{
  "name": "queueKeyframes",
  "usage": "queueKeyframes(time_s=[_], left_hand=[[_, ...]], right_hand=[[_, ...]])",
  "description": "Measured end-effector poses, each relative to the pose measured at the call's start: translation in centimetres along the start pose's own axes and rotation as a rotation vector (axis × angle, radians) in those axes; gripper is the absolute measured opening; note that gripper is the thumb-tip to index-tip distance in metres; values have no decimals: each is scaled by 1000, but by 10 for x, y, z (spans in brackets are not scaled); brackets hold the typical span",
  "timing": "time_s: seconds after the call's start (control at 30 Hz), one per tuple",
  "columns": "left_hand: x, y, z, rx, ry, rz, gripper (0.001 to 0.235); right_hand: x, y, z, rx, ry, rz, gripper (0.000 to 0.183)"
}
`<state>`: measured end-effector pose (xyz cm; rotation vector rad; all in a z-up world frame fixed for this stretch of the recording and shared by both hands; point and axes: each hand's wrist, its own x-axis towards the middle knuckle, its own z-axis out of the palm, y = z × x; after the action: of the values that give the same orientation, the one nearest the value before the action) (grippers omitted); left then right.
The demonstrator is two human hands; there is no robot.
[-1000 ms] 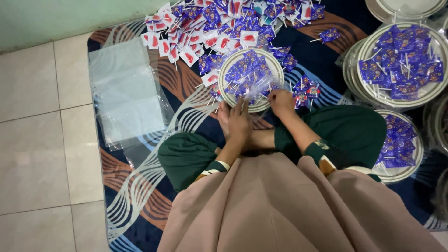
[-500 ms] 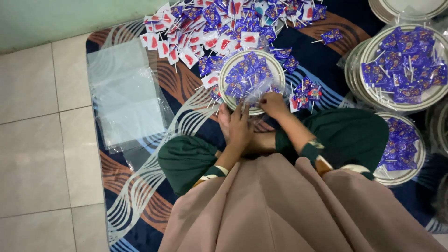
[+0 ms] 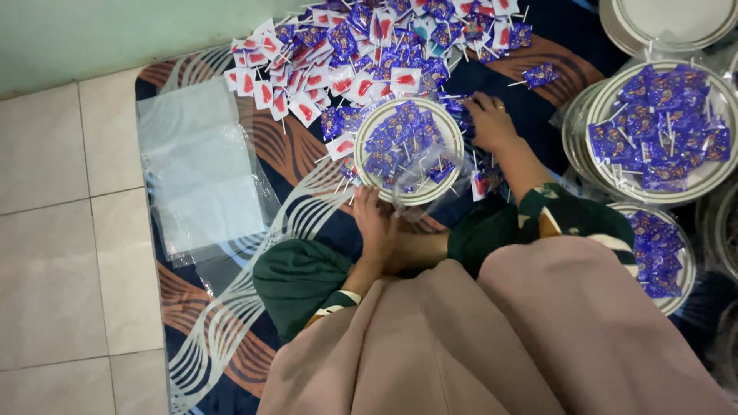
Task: The person sits on a mat and packs individually wrapped candies into clear plastic bags. They place candies onto a plate, insert the plate into a bag, and seal it. The person repeats this process with multiple plates and candies.
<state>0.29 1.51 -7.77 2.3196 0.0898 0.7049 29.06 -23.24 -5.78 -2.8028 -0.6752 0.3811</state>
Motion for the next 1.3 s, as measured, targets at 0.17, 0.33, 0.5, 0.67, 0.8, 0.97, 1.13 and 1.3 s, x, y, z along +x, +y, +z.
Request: queueKeyframes(time_s=[0.17, 0.33, 0.5, 0.67, 0.8, 0.97, 1.13, 1.3], left_hand=[[7, 7, -15, -331, -53, -364, 72], [8, -1, -11, -207, 1, -311, 69], [15, 18, -26, -391, -17, -468, 60], [14, 17, -15, -451, -5, -467, 52], [13, 45, -4, -1036, -234, -505, 87], [1, 61, 17, -1392, -157, -867, 73], [-12, 56, 11, -1285, 32, -1039, 23], [23, 87, -32, -859, 245, -846, 78]], right_hand=[[31, 0, 21, -45, -116, 37, 106], [14, 22, 48, -127, 86, 78, 36], [-6, 64, 50, -14, 265, 232, 20], [-47, 22, -20, 92, 279, 238, 22], [-121, -107, -92, 219, 97, -14, 26], [-178, -168, -66, 199, -219, -260, 52], [-177, -147, -46, 484, -290, -222, 80], [-140, -99, 4, 262, -259, -105, 49]])
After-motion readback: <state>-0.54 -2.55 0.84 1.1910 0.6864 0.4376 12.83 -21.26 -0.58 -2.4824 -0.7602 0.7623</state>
